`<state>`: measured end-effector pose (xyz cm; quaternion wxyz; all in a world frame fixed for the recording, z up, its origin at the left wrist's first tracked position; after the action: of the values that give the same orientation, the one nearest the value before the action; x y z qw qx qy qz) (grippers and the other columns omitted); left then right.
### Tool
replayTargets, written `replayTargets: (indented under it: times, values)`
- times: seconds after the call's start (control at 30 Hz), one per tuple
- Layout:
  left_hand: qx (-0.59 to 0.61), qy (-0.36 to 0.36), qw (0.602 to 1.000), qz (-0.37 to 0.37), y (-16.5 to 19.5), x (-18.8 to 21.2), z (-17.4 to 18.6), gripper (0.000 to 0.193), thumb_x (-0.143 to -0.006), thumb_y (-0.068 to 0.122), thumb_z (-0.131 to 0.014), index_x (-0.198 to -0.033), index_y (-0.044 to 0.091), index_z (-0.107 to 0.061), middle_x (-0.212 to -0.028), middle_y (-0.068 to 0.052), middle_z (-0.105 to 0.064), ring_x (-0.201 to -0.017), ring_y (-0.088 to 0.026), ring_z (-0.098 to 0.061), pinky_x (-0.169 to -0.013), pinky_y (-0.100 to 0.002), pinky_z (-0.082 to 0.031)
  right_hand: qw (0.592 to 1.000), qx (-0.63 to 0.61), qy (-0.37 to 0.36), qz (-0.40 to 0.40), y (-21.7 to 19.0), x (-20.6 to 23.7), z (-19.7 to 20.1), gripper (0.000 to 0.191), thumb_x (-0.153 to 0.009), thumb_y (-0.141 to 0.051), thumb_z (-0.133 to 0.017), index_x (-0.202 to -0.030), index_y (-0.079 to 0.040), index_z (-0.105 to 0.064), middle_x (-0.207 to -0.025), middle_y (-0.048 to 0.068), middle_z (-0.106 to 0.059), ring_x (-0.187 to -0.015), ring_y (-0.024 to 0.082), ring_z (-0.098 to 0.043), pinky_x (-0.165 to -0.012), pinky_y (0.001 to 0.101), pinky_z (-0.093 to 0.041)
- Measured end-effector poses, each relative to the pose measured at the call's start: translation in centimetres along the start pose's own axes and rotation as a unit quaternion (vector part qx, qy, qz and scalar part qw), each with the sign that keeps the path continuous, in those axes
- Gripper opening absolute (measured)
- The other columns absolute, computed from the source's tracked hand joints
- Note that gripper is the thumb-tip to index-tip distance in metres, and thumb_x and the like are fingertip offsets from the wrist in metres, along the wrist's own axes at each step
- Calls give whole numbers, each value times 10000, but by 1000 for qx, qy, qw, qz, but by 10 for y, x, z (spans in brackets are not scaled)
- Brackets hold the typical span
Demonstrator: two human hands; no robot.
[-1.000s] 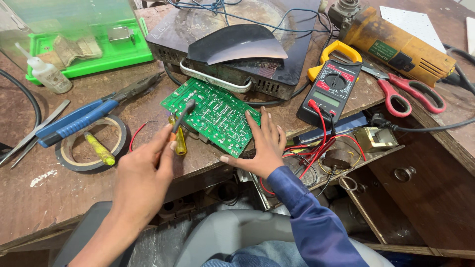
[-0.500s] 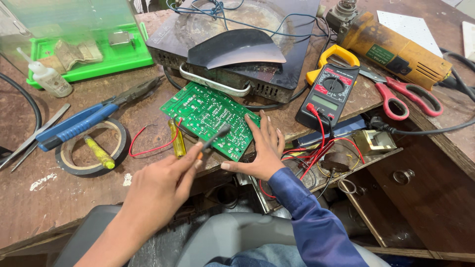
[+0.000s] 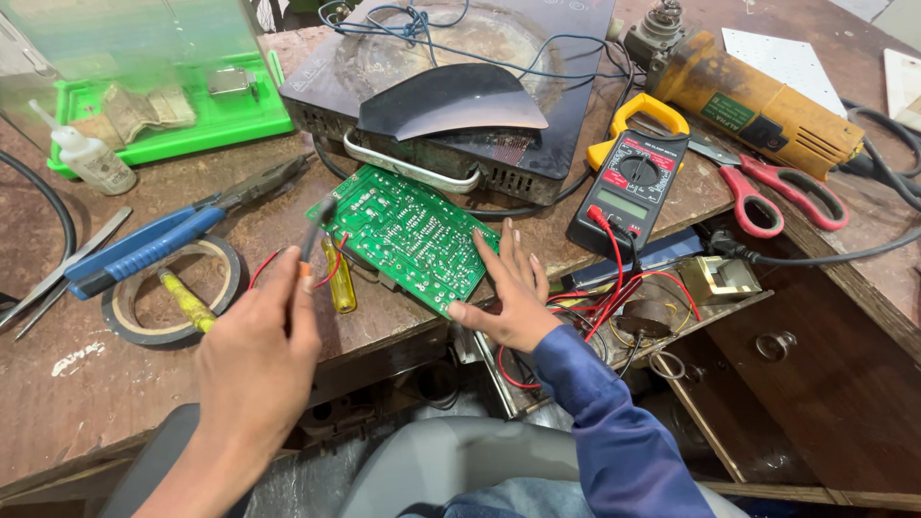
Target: The person uses a multimeter to test a green circuit board. They connect the multimeter probes to various points on the board, adjust the multimeter dial, and flip the board over to inspect the other side.
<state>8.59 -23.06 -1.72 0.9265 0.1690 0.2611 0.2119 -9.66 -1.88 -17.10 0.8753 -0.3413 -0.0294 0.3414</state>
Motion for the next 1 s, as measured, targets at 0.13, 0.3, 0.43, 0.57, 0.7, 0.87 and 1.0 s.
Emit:
replayTargets:
  times: [0.13,0.3,0.43,0.57,0.7,0.87,1.0]
  values:
    - [39,8,999,0,0,0,1,391,-985,241,-606,-1357,144,-678,-874,-197,-713,-787,-409,-689,-676,-509,-527,999,41,12,17,-3,-3,1,1293,-736,-813,-660,-1667,-97,-119,-1694,333,96,-1601,447,32,-1211,600,-3]
    - [66,-68,991,95,-18,-3,-14,410,-1000,249,-636,-1404,184,-661,-848,-208,-719,-716,-349,-707,-687,-436,-548,990,140,16,-27,-21,0,6,1519,-485,-814,-828,-1593,-37,-139,-1636,338,34,-1513,450,-103,-1145,613,-132]
    - [204,27,978,19,-22,-12,-10,377,-975,210,-639,-1334,98,-658,-992,-132,-746,-792,-188,-733,-661,-354,-560,975,203,92,-15,-42,0,15,1406,-503,-784,-839,-1553,-40,-274,-1611,300,-221,-1459,426,-314,-1101,564,-297]
    - [181,69,979,57,-42,-10,-13,326,-1008,213,-659,-1278,30,-648,-821,-108,-695,-663,-158,-615,-624,-332,-497,958,272,92,-4,-47,-3,12,1357,-526,-760,-825,-1527,-4,-309,-1585,322,-266,-1427,422,-369,-1067,544,-337]
    - [193,35,971,135,-56,-9,-24,281,-1001,239,-664,-1212,55,-693,-721,-93,-655,-604,-153,-546,-561,-321,-456,940,330,83,-11,-41,-6,5,1336,-530,-771,-801,-1517,-16,-310,-1571,283,-292,-1414,388,-398,-1061,568,-340]
    - [193,29,974,117,-47,-12,-23,286,-1005,223,-647,-1209,24,-666,-743,-93,-675,-594,-153,-581,-562,-332,-469,964,215,154,12,-37,-9,0,1104,-667,-643,-809,-1490,-26,-408,-1524,246,-429,-1367,395,-474,-1128,625,-298]
    - [225,35,969,92,-38,-13,-20,296,-1001,207,-625,-1218,6,-643,-805,-76,-715,-605,-144,-601,-568,-329,-486,976,72,205,12,-29,-7,9,900,-743,-574,-793,-1449,-81,-531,-1464,232,-553,-1327,412,-531,-1179,567,-325]
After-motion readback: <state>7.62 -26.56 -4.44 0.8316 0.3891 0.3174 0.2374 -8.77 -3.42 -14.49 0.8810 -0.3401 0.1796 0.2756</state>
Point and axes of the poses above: each hand's wrist, its own x-axis away from the middle knuckle, its own z-axis out of the back of the hand, y = z × x, the point moved 7 cm from there along -x, towards the middle knuckle
